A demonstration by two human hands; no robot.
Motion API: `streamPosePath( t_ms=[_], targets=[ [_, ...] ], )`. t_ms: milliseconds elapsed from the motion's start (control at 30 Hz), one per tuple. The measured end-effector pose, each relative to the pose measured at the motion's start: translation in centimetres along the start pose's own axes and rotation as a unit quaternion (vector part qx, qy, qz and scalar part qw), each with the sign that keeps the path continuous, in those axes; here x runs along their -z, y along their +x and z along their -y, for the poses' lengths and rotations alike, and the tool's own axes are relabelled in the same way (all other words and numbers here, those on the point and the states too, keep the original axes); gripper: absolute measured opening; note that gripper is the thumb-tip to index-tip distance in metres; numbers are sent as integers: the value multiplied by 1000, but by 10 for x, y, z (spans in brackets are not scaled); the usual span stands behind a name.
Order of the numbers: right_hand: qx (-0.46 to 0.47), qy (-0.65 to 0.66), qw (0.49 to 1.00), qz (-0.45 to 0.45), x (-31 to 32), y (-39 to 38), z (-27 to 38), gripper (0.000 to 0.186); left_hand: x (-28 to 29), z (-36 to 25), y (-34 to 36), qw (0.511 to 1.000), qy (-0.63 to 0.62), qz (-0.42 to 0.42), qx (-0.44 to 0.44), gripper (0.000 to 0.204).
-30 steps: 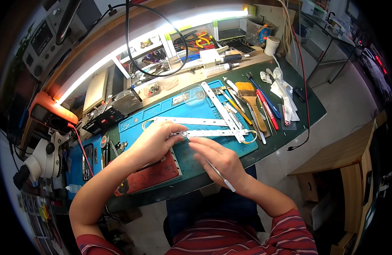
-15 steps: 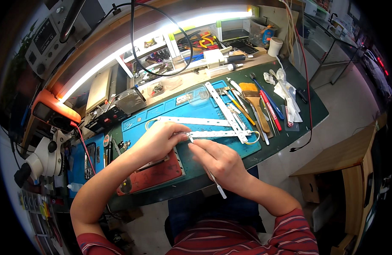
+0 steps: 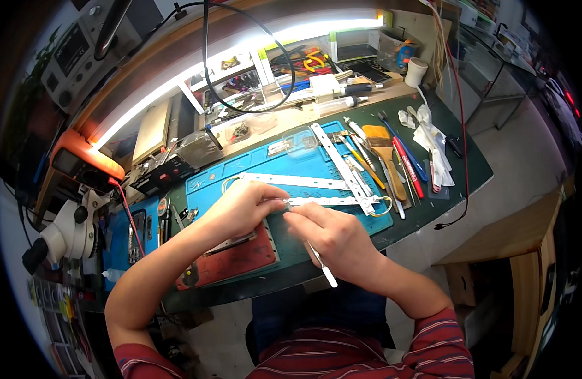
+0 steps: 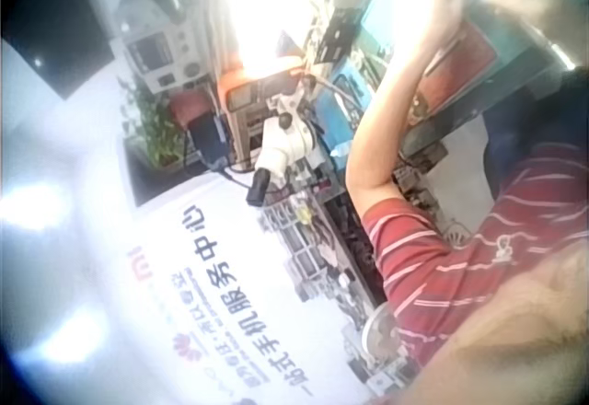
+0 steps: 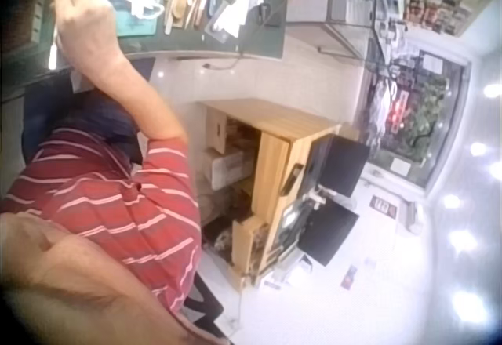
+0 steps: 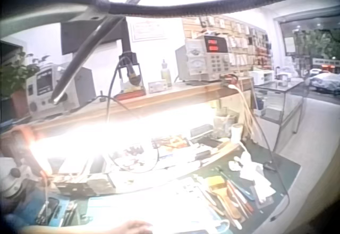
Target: The person sits at a workbench and uses a hot air gun to heat a red electronic device. They then use tweezers to handle small components and a flexible LED strip, placing them onto the device.
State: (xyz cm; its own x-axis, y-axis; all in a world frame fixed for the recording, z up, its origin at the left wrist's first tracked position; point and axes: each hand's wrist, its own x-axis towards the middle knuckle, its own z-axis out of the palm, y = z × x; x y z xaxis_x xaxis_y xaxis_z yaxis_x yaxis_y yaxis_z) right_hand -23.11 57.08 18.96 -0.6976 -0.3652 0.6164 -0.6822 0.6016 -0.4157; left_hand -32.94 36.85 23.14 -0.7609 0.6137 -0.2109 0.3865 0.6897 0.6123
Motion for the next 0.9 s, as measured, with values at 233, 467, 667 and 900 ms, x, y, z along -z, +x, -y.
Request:
streamPosePath(
  t_ms=[233, 467, 667, 900],
  targets=[
    [-22, 3, 999, 44, 5, 4, 1, 23, -1, 1, 0, 999, -15, 1, 30, 24],
    [-35, -4, 996, 81, 6, 8, 0, 22, 1, 2, 1, 1000, 14, -8, 7, 25],
    [-22, -5, 997, 72, 9, 5, 0, 21, 5, 2, 4, 1000, 13, 5, 8, 28],
    [14, 23, 999, -44, -4, -10, -15, 29, 8, 2, 6, 999, 41, 19, -24, 32]
  ],
)
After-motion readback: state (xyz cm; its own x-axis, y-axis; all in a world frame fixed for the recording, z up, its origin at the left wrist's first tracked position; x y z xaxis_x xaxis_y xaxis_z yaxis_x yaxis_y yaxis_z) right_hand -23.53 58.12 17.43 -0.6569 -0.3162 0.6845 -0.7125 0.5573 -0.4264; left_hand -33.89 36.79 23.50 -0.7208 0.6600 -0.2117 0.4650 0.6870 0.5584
